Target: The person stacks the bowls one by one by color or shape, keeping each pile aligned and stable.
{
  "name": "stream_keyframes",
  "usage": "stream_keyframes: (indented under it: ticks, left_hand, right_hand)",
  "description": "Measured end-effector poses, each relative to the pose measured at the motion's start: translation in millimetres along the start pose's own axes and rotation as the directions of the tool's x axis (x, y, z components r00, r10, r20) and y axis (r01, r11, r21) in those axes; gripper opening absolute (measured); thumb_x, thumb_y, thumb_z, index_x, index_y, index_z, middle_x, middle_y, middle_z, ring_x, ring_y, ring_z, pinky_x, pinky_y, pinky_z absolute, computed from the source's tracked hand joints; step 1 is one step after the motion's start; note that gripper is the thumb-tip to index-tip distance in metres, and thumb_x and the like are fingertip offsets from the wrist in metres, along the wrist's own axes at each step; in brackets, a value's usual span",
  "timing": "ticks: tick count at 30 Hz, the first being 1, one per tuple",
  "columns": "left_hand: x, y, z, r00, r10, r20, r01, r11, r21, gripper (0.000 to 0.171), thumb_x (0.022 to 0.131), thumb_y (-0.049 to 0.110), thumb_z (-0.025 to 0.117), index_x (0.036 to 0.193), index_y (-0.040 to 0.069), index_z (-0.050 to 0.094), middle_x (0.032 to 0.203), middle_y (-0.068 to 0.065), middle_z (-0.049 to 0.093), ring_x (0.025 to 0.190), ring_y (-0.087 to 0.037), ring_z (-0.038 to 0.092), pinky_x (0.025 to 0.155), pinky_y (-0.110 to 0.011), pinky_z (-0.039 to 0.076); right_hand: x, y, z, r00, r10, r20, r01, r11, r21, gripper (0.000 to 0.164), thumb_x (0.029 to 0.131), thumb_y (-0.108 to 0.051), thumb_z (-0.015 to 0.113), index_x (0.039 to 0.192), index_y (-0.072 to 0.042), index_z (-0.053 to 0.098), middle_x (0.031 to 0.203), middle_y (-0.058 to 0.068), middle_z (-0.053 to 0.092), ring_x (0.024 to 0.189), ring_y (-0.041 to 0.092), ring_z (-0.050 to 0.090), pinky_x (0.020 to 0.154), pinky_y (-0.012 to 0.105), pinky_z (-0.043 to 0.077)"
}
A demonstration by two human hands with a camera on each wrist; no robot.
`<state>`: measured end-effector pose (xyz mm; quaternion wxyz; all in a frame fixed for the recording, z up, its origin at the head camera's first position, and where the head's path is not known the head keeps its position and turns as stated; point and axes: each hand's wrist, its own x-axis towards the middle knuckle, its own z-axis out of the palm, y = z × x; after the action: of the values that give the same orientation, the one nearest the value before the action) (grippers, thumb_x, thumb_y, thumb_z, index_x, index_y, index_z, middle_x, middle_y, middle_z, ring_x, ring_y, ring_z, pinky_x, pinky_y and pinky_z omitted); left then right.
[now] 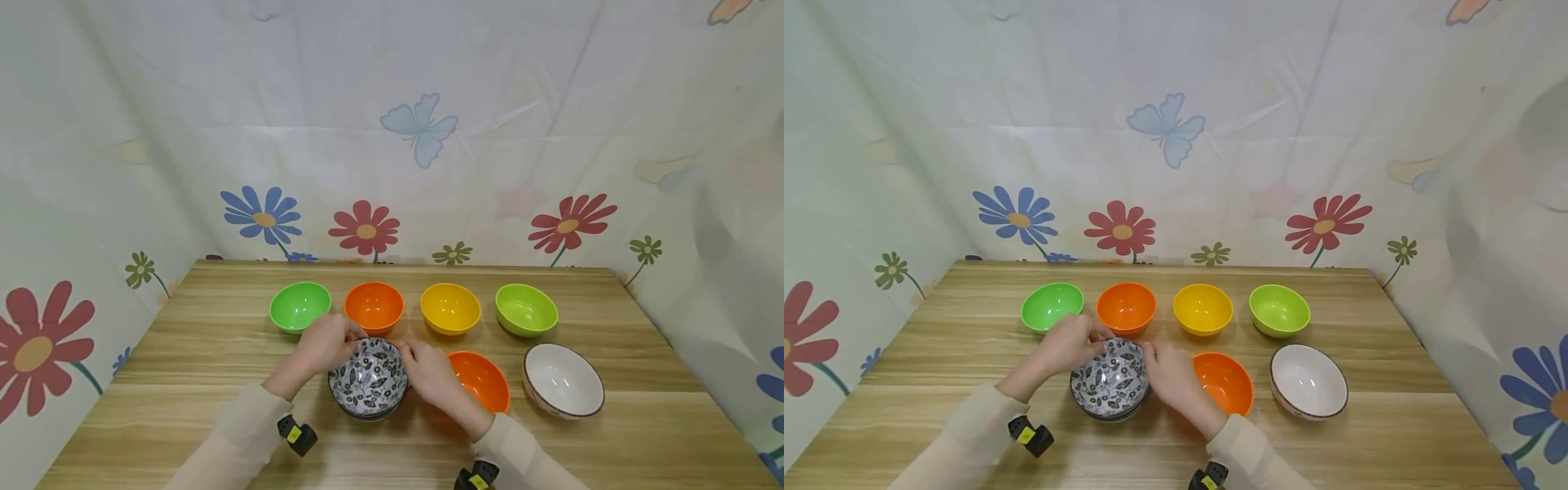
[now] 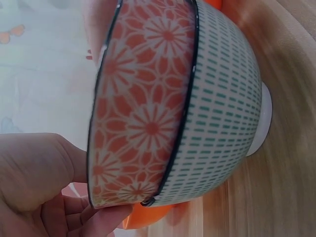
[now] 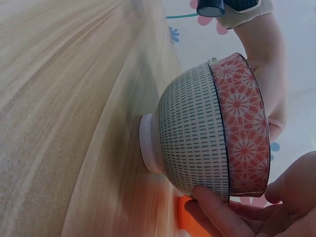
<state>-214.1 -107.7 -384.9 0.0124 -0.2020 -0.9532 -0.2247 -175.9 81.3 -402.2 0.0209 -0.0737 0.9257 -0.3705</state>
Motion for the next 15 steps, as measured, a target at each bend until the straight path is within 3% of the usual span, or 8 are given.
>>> stream_keyframes:
  ticks: [4,11,15]
  left_hand:
    - [0.2,-0.6,0.6,1.000,-0.003,0.000,0.003,1.000,-0.007,0.014,0.075,0.007,0.071,0.087,0.012,0.075,0.062,0.006,0.058,0.058,-0.010,0.047,0.049,-0.022,0.039]
    - [1.4,-2.2,2.8,1.000,-0.010,-0.003,0.010,1.000,-0.022,0.015,0.075,0.007,0.070,0.088,0.012,0.075,0.062,0.006,0.058,0.057,-0.011,0.046,0.048,-0.021,0.037]
    - [1.4,-2.5,4.1,1.000,-0.020,0.007,0.020,0.999,-0.033,0.014,0.075,0.008,0.071,0.088,0.013,0.075,0.062,0.006,0.057,0.057,-0.011,0.046,0.048,-0.021,0.036]
  right_hand:
    - [0.0,0.3,0.2,1.000,-0.009,0.000,0.009,1.000,-0.002,0.032,0.098,-0.028,0.040,0.086,-0.008,0.062,0.069,0.004,0.054,0.063,0.016,0.052,0.053,0.025,0.042]
    - [-0.6,1.5,1.4,0.999,-0.044,-0.003,0.044,0.999,-0.003,0.025,0.096,-0.020,0.045,0.099,-0.005,0.065,0.066,0.001,0.051,0.060,0.013,0.050,0.051,0.023,0.042]
    - [-0.9,2.1,2.0,0.998,-0.056,0.000,0.056,0.998,0.006,0.023,0.095,-0.017,0.046,0.099,-0.004,0.065,0.067,0.001,0.053,0.057,0.011,0.049,0.047,0.022,0.041]
